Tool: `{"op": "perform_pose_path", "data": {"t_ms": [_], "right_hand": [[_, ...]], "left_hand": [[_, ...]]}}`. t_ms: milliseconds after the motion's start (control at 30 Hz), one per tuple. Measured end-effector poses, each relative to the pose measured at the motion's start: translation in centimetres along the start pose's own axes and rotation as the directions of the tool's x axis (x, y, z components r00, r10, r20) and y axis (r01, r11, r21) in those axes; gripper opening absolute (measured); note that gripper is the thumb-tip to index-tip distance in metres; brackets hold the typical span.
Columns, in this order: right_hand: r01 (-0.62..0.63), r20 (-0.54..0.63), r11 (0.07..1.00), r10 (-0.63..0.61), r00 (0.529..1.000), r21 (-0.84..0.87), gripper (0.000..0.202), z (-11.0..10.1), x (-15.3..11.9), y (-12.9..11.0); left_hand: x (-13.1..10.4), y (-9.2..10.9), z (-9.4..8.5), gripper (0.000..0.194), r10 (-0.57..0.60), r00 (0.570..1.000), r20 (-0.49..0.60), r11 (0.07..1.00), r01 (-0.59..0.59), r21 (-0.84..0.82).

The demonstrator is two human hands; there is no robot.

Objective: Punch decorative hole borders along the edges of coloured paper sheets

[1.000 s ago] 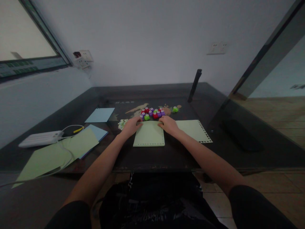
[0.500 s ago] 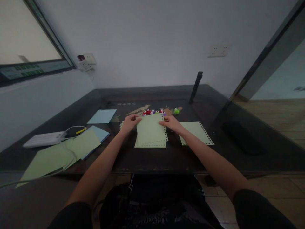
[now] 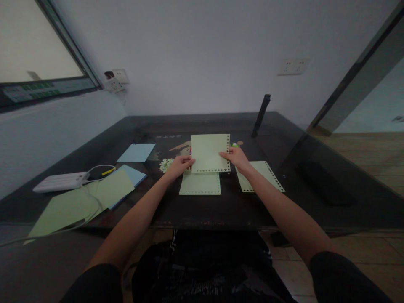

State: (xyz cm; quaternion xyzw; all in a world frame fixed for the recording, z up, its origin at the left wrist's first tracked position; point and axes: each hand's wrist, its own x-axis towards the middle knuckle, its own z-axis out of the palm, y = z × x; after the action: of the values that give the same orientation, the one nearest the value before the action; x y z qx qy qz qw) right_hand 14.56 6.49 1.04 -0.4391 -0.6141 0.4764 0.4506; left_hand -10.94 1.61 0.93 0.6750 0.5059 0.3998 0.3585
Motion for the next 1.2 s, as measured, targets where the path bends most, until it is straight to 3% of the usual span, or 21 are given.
{"op": "perform_pose_path", "data": {"t_ms": [167, 333, 500, 600, 800, 1000, 1100, 1200], "right_hand": [[-0.033, 0.036, 0.999, 0.032, 0.999, 0.015, 0.020, 0.1, -0.5, -0.7], [-0.076, 0.203, 0.996, 0.086, 0.975, -0.055, 0.021, 0.1, -1.0, -1.4], [0.053, 0.272, 0.962, 0.022, 0.962, -0.267, 0.025, 0.1, -1.3, -1.5], [0.065, 0.270, 0.962, 0.009, 0.963, -0.264, 0.026, 0.1, -1.2, -1.4], [0.006, 0.227, 0.987, 0.032, 0.973, -0.162, 0.025, 0.0, -0.9, -0.9], [-0.063, 0.039, 0.997, 0.064, 0.997, -0.039, 0.022, -1.2, -1.4, -1.5], [-0.073, -0.041, 0.994, 0.077, 0.996, 0.080, 0.024, -2.9, -2.3, -1.7], [-0.071, -0.110, 0.988, 0.086, 0.990, 0.134, 0.029, -4.4, -3.2, -1.6]], "left_hand": [[0.0, 0.2, 0.2, 0.026, -0.031, 0.999, -0.032, 0.999, 0.032, 0.040], [0.0, 0.2, 0.1, 0.025, -0.019, 0.994, -0.110, 0.998, 0.024, 0.051], [0.0, 0.2, 0.0, 0.024, -0.003, 0.992, -0.130, 0.998, 0.010, 0.056], [0.0, 0.3, 0.1, 0.024, 0.008, 0.990, -0.143, 0.997, 0.004, 0.079], [-0.2, 0.6, 0.4, 0.025, 0.029, 0.990, -0.136, 0.992, -0.011, 0.128], [0.1, -0.1, 0.4, 0.026, 0.180, 0.962, -0.207, 0.936, -0.102, 0.338], [0.9, -0.3, 0.2, 0.021, 0.255, 0.946, -0.200, 0.871, -0.135, 0.473], [1.9, 0.0, 0.5, 0.022, 0.300, 0.945, -0.133, 0.748, -0.146, 0.648]]}}
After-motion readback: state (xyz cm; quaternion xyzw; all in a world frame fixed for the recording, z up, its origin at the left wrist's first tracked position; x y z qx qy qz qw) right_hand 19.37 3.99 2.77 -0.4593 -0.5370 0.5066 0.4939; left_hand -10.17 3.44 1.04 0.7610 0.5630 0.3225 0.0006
